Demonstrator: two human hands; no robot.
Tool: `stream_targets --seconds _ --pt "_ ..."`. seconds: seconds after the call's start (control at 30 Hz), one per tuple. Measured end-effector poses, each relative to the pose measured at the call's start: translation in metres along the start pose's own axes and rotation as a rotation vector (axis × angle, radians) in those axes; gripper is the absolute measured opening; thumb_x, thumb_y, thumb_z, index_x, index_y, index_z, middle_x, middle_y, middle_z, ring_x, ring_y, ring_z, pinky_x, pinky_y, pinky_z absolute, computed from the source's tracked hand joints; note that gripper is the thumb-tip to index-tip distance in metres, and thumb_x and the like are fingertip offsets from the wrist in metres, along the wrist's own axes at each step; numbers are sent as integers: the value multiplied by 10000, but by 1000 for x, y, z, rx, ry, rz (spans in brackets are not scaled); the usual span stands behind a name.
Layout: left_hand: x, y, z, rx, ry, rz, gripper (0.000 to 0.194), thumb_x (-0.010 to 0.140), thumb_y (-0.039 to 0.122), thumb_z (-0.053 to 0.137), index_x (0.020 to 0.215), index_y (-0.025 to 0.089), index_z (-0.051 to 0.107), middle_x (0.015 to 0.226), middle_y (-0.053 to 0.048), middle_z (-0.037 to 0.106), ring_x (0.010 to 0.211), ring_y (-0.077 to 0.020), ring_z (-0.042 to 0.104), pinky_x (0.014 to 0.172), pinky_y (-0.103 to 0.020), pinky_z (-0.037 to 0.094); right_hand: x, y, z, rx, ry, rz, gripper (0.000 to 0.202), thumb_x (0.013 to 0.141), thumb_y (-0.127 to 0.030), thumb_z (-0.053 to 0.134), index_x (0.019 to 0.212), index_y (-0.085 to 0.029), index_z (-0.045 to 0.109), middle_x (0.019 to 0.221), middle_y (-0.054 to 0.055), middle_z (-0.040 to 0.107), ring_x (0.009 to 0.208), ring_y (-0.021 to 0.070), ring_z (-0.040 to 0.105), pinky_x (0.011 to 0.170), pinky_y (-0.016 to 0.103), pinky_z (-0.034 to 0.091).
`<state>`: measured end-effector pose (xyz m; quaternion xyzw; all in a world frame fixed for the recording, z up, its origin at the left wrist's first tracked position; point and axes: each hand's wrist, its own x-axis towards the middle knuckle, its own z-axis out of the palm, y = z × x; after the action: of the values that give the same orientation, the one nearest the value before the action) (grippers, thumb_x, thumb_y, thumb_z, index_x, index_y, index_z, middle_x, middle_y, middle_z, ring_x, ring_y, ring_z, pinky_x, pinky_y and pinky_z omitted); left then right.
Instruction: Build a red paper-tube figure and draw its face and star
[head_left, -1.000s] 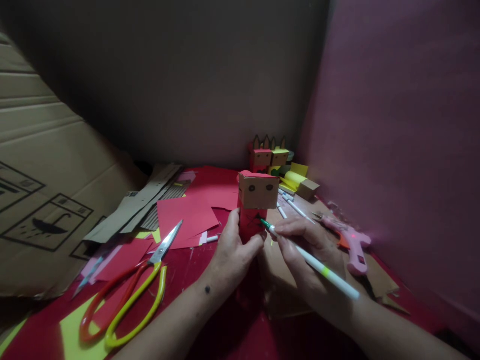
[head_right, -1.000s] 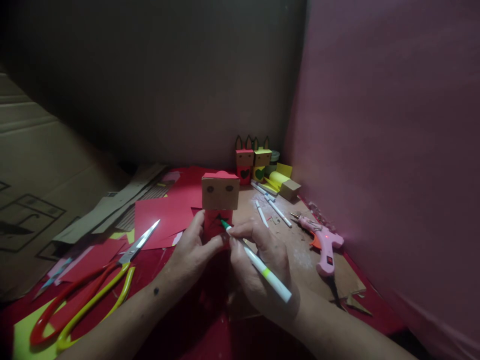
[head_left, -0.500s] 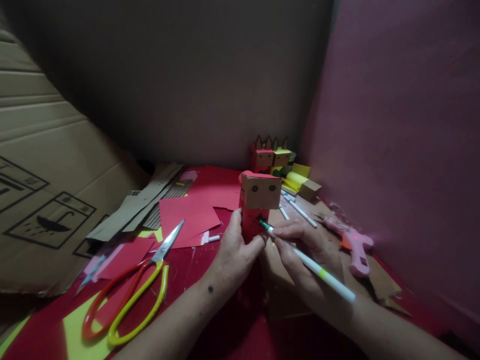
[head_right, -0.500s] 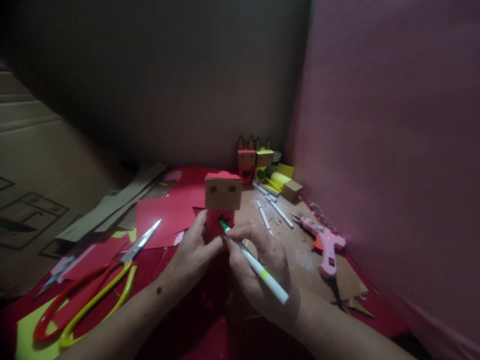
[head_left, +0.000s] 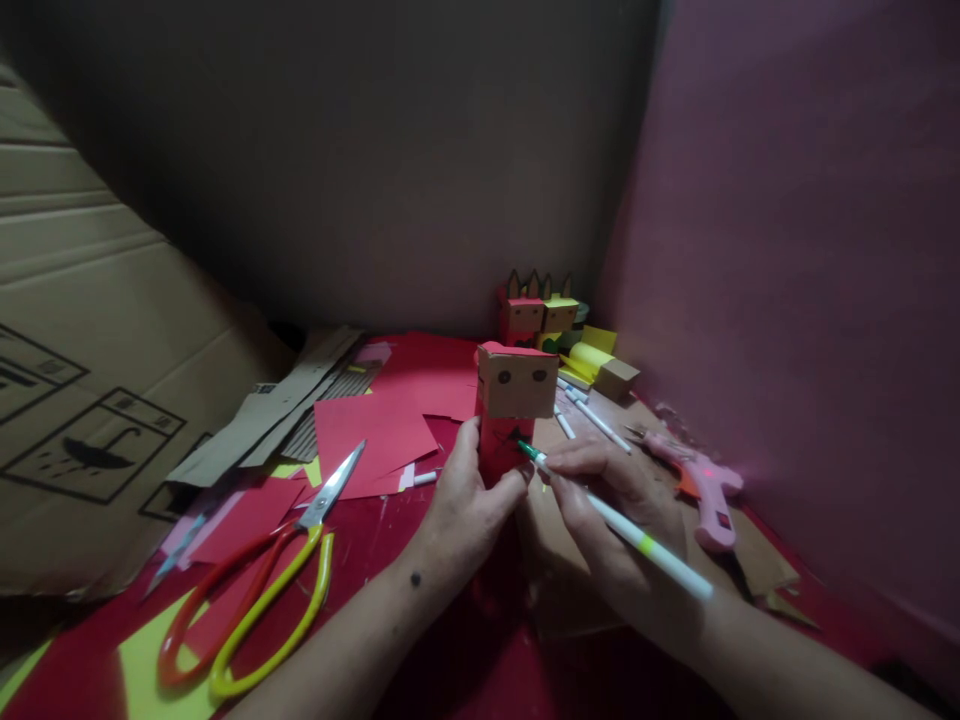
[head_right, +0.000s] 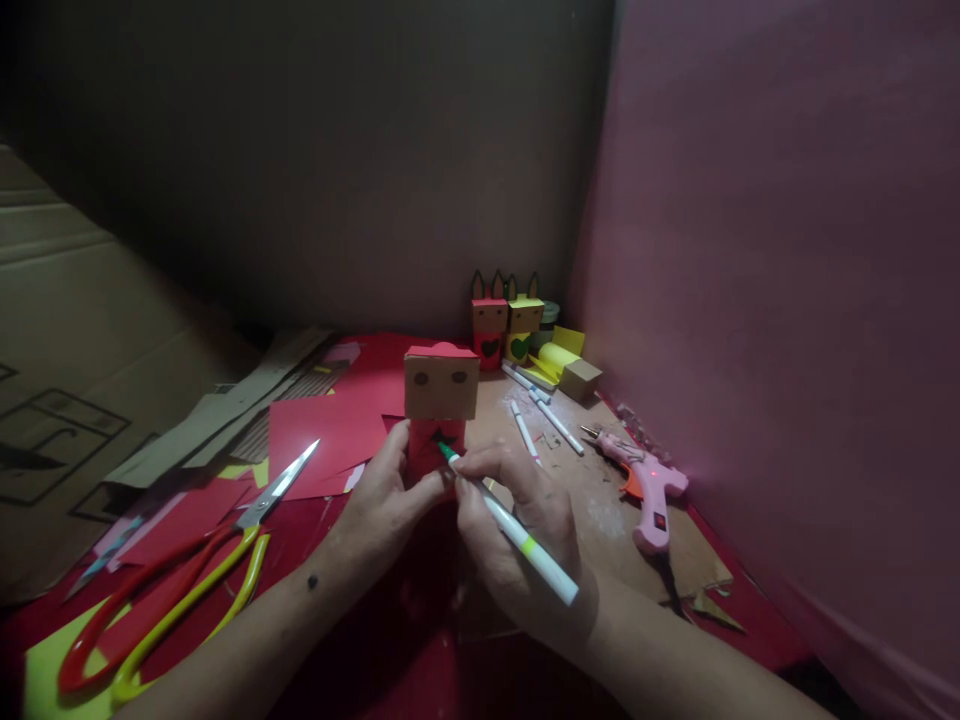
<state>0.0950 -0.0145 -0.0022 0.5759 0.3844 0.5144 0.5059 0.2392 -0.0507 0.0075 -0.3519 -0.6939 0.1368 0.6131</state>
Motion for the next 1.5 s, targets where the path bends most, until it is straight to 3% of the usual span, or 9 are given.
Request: stream_targets --seconds 0.13,0.3,0.4,0.6,0.83,1.07,1.27,1.5 --pt "-1 4 1 -3 15 -47 380 797 236 685 1133 178 518 1148 -101 691 1089 -275 639 879 -393 494 -4 2 1 18 40 56 158 891 -112 558 928 -250 624 713 -54 630 460 64 528 433 176 454" --pt "-1 7 1 36 21 -54 363 792 222 672 1124 180 531 1112 -94 696 1054 -271 642 866 -396 493 -4 3 2 11 54 52 168 881 -97 557 912 -247 625 688 -48 617 470 81 536 425 191 446" --pt "-1 6 1 26 22 -50 370 791 228 678 1124 175 526 1120 -101 692 1058 -273 640 871 -398 493 -2 2 1 -12 44 27 170 881 -96 553 917 -246 621 709 -40 624 503 91 569 452 199 479" --pt "1 -3 0 21 2 27 364 818 220 660 1148 168 515 1140 -107 683 1078 -257 632 936 -403 483 1 1 0 -8 -16 -55 175 891 -100 551 964 -240 628 820 -6 672 717 124 691 650 233 592" --pt "2 -3 -2 49 -8 18 374 822 234 659 1154 158 504 1140 -119 672 1073 -262 627 933 -415 488 1 0 2 -6 -19 -73 160 886 -102 572 947 -234 639 833 -5 698 744 119 707 687 220 594" --pt "0 -4 -1 50 6 23 362 810 234 676 1133 174 523 1114 -95 693 1059 -258 644 929 -398 494 0 -1 1 -11 0 -5 137 890 -126 570 923 -240 639 765 -16 693 630 117 674 569 211 558" --pt "-1 2 1 11 20 -31 393 791 241 689 1144 179 528 1179 -125 694 1121 -295 638 904 -409 504 -1 0 -1 -36 8 34 148 892 -129 543 923 -256 612 639 -52 620 440 95 538 387 203 431" --pt "0 3 1 8 8 -15 392 798 230 679 1152 173 520 1171 -124 691 1116 -289 636 918 -415 494 1 -1 -1 -73 17 -8 142 884 -123 557 926 -243 618 735 -33 668 563 103 643 510 209 547"
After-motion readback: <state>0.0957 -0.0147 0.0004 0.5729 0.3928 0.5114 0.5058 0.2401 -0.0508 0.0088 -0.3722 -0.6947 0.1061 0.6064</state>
